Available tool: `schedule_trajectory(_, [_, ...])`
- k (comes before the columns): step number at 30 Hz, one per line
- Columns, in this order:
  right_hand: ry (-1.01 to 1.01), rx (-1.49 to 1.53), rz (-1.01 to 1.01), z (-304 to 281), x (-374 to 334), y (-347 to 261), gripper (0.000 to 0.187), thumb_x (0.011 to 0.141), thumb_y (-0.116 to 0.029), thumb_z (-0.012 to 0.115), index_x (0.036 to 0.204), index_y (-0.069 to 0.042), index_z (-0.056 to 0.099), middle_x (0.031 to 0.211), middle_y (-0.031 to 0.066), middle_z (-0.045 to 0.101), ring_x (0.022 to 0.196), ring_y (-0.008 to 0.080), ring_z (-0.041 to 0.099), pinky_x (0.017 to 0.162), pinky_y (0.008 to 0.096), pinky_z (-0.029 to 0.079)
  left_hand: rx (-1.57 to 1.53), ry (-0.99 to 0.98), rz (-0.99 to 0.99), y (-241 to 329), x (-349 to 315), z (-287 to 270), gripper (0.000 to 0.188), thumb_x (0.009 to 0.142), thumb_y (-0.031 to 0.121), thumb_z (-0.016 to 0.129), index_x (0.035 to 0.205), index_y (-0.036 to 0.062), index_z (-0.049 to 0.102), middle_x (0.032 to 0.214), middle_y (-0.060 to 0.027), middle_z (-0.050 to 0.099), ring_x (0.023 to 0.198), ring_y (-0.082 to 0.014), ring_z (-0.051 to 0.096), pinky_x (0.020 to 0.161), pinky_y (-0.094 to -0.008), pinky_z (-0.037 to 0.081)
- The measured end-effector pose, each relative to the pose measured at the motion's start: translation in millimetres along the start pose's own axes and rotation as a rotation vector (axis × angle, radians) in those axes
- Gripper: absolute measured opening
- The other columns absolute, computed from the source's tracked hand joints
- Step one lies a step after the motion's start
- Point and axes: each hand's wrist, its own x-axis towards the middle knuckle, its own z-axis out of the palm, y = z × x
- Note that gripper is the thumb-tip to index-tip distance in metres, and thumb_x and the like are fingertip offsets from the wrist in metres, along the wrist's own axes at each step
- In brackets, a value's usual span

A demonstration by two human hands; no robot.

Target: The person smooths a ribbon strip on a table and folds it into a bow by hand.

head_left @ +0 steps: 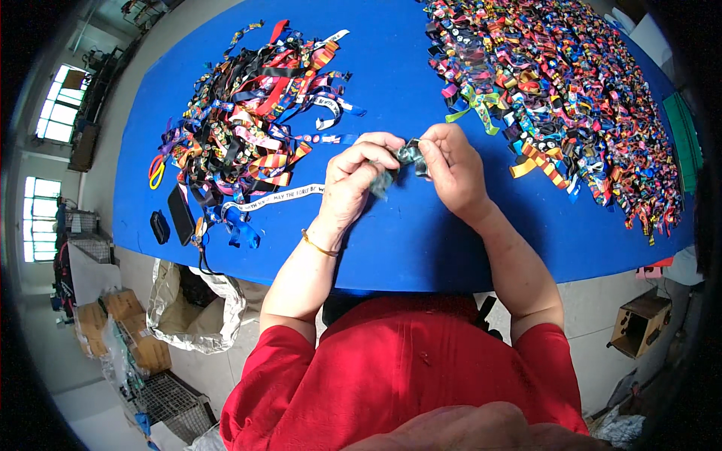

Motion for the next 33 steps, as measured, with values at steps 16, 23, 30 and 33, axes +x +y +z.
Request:
schedule_trajectory(16, [-0.087, 0.047, 0.120, 2.5, -2.7, -1.4, 0.009, 0.094, -0.002, 0.060, 0.101, -0.003, 0.054, 0.074, 0.0026, 0.061, 0.067, 0.0053, 0.058, 0.058, 0.0238, 0.047, -0.029, 0.053, -0.374, 2.2, 1.3, 6.6, 0.017, 0.095, 0.014, 0.064, 0.104, 0.0005, 0.064, 0.088, -0.0022, 0.067, 0.076, -0.0073, 0.060, 0.070, -0.0221, 0.049])
schedule_trajectory(23, [-0.128, 0.256, 0.204, -0.1, 0.6, -2.9, 0.009, 0.093, -0.001, 0.059, 0.102, -0.002, 0.060, 0.080, -0.0012, 0.062, 0.071, 0.0020, 0.056, 0.060, 0.0199, 0.045, -0.204, 0.048, -0.388, 0.8, 2.7, 3.5, 0.016, 0.094, 0.015, 0.064, 0.102, 0.0013, 0.064, 0.089, -0.0032, 0.068, 0.076, -0.0082, 0.061, 0.071, -0.0235, 0.050])
schedule_trajectory(30, [-0.158, 0.232, 0.179, 0.3, -0.4, 1.7, 0.005, 0.092, -0.001, 0.060, 0.098, -0.002, 0.061, 0.077, -0.0045, 0.058, 0.066, -0.0012, 0.050, 0.055, 0.0178, 0.041, -0.195, 0.040, -0.417, -0.8, 2.3, 0.7, 0.015, 0.093, 0.014, 0.064, 0.102, 0.0016, 0.064, 0.088, -0.0028, 0.067, 0.076, -0.0083, 0.061, 0.072, -0.0236, 0.050])
schedule_trajectory(33, [-0.161, 0.193, 0.186, 0.1, 0.2, 3.1, 0.003, 0.092, -0.001, 0.061, 0.094, -0.003, 0.062, 0.073, -0.0056, 0.056, 0.063, -0.0013, 0.047, 0.053, 0.0184, 0.038, -0.188, -0.011, -0.411, -0.6, 2.5, -1.2, 0.013, 0.093, 0.010, 0.064, 0.102, -0.0002, 0.064, 0.091, -0.0052, 0.068, 0.080, -0.0089, 0.063, 0.073, -0.0236, 0.051])
